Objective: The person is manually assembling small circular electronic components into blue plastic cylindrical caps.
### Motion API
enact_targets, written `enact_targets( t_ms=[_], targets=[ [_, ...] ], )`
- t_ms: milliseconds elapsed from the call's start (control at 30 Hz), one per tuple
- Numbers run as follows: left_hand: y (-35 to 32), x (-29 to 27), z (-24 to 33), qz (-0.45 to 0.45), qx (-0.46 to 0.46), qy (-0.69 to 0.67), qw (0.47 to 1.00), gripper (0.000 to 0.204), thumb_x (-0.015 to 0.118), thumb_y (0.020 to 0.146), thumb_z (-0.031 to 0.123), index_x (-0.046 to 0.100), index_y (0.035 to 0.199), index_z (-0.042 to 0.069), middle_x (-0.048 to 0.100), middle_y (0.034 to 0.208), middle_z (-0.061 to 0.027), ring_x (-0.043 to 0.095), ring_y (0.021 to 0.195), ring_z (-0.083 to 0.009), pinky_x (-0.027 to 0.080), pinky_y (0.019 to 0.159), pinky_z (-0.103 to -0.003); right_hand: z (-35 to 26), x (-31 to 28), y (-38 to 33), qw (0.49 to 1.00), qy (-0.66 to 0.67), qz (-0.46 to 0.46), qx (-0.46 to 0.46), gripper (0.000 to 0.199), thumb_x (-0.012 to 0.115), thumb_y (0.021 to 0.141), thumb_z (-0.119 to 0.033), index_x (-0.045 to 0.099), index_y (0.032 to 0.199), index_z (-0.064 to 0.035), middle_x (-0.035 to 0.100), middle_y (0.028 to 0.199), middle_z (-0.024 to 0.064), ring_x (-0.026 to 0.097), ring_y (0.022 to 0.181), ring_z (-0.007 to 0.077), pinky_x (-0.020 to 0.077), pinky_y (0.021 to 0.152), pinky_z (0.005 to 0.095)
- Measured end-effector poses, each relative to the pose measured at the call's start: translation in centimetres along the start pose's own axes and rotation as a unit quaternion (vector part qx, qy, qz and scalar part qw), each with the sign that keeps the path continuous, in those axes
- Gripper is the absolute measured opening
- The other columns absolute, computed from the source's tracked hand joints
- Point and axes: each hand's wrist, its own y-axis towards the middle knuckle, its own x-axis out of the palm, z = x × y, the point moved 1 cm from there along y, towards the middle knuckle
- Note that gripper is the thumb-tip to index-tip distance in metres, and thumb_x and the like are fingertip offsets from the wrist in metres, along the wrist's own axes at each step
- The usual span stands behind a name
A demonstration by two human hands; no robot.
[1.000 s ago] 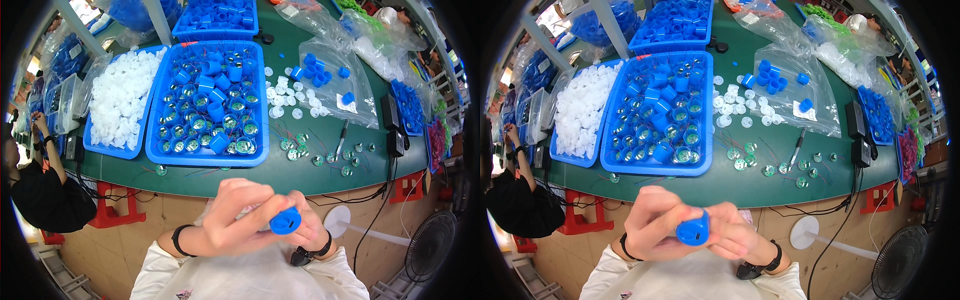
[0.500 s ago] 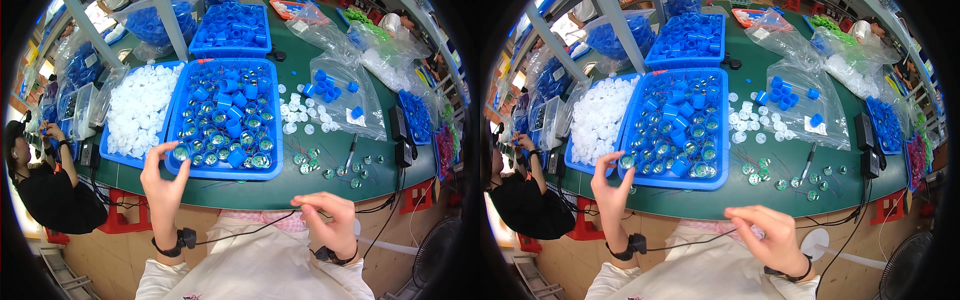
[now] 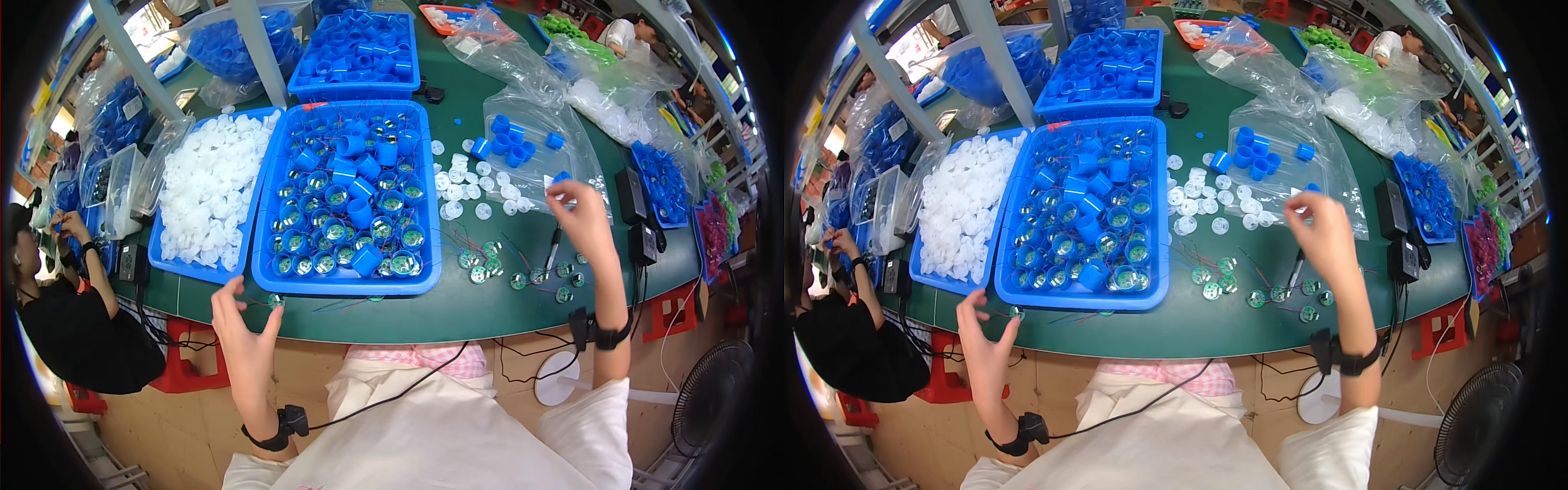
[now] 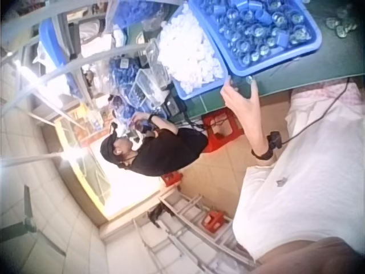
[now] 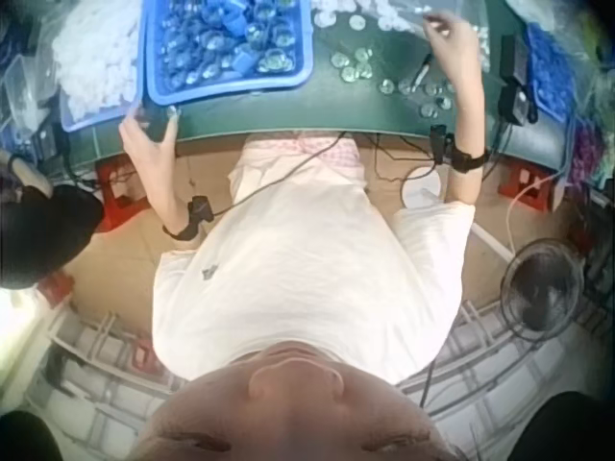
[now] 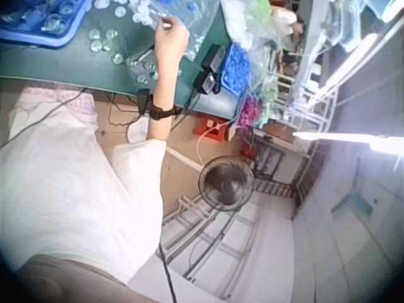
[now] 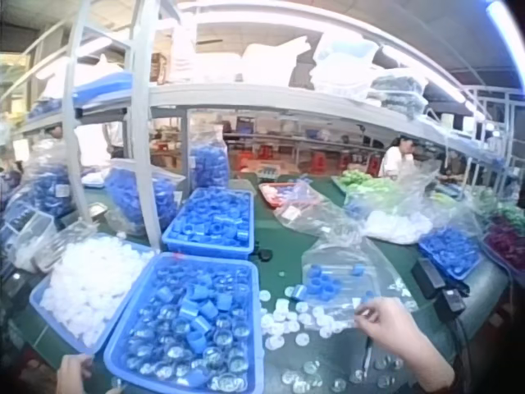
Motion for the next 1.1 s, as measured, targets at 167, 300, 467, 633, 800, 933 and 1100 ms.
enact_targets(
  t_ms=[167,300,467,633,800,933,1100],
  targets=[
    [-1.2,2.2,-2.9,0.039,0.038,0.044,0.998,0.052,0.075,0.069,0.011,0.051,0.114,0.002,0.049,0.105,-0.0114,0.047,0.095,-0.0275,0.037,0.087,-0.038,6.9,0.1,4.4,0.986,-0.155,0.022,-0.062,0.028,0.071,0.067,-0.007,0.062,0.094,-0.0020,0.063,0.092,0.0151,0.061,0.085,0.0319,0.0483,0.076,0.0400],
    [-1.1,2.2,-3.7,-0.023,-0.005,-0.011,1.000,0.039,0.075,0.069,0.010,0.057,0.102,0.002,0.049,0.100,-0.0101,0.048,0.095,-0.0272,0.039,0.084,-0.037,8.8,0.6,5.8,0.986,-0.136,-0.101,0.009,0.035,0.071,0.065,-0.005,0.059,0.097,-0.0031,0.059,0.094,0.0157,0.059,0.090,0.0347,0.0475,0.079,0.0403],
    [-1.4,1.4,-2.0,0.004,0.034,-0.062,0.997,0.027,0.073,0.069,0.005,0.060,0.092,0.005,0.050,0.094,-0.0056,0.047,0.083,-0.0185,0.039,0.074,-0.030,1.8,-0.5,2.6,0.994,-0.098,-0.046,-0.032,0.029,0.066,0.070,-0.003,0.058,0.097,-0.0018,0.056,0.090,0.0155,0.057,0.089,0.0339,0.0465,0.076,0.0395],
    [-1.8,0.3,1.5,-0.050,0.052,-0.258,0.963,0.029,0.067,0.075,0.005,0.056,0.102,0.004,0.047,0.106,-0.0069,0.048,0.086,-0.0161,0.041,0.075,-0.028,-9.6,-1.4,-4.5,0.972,0.092,-0.081,-0.201,0.030,0.068,0.070,-0.001,0.061,0.099,-0.0030,0.055,0.090,0.0122,0.056,0.085,0.0308,0.0467,0.072,0.0367],
    [-2.9,2.8,6.3,-0.231,0.029,-0.624,0.746,0.033,0.052,0.093,0.016,0.040,0.122,0.005,0.042,0.123,-0.0157,0.053,0.101,-0.0203,0.046,0.084,-0.031,-14.9,0.2,-9.1,0.915,0.226,-0.147,-0.299,0.031,0.074,0.067,-0.006,0.060,0.094,-0.0011,0.056,0.094,0.0114,0.055,0.086,0.0263,0.0460,0.067,0.0344],
    [-3.8,3.9,9.6,-0.357,-0.120,-0.713,0.592,0.031,0.041,0.098,0.017,0.032,0.126,0.007,0.042,0.124,-0.0142,0.053,0.103,-0.0188,0.048,0.085,-0.033,-15.9,2.4,-10.1,0.906,0.240,-0.104,-0.332,0.031,0.076,0.067,-0.011,0.056,0.089,-0.0011,0.057,0.093,0.0112,0.055,0.081,0.0244,0.0431,0.064,0.0343],
    [-3.5,5.2,9.7,-0.389,-0.139,-0.645,0.643,0.026,0.040,0.099,0.015,0.036,0.122,0.006,0.045,0.108,-0.0062,0.052,0.090,-0.0116,0.047,0.073,-0.024,-15.1,1.5,-8.9,0.900,0.248,-0.113,-0.340,0.029,0.073,0.072,-0.014,0.058,0.094,-0.0019,0.058,0.096,0.0103,0.053,0.081,0.0243,0.0414,0.064,0.0330]
  ],
)
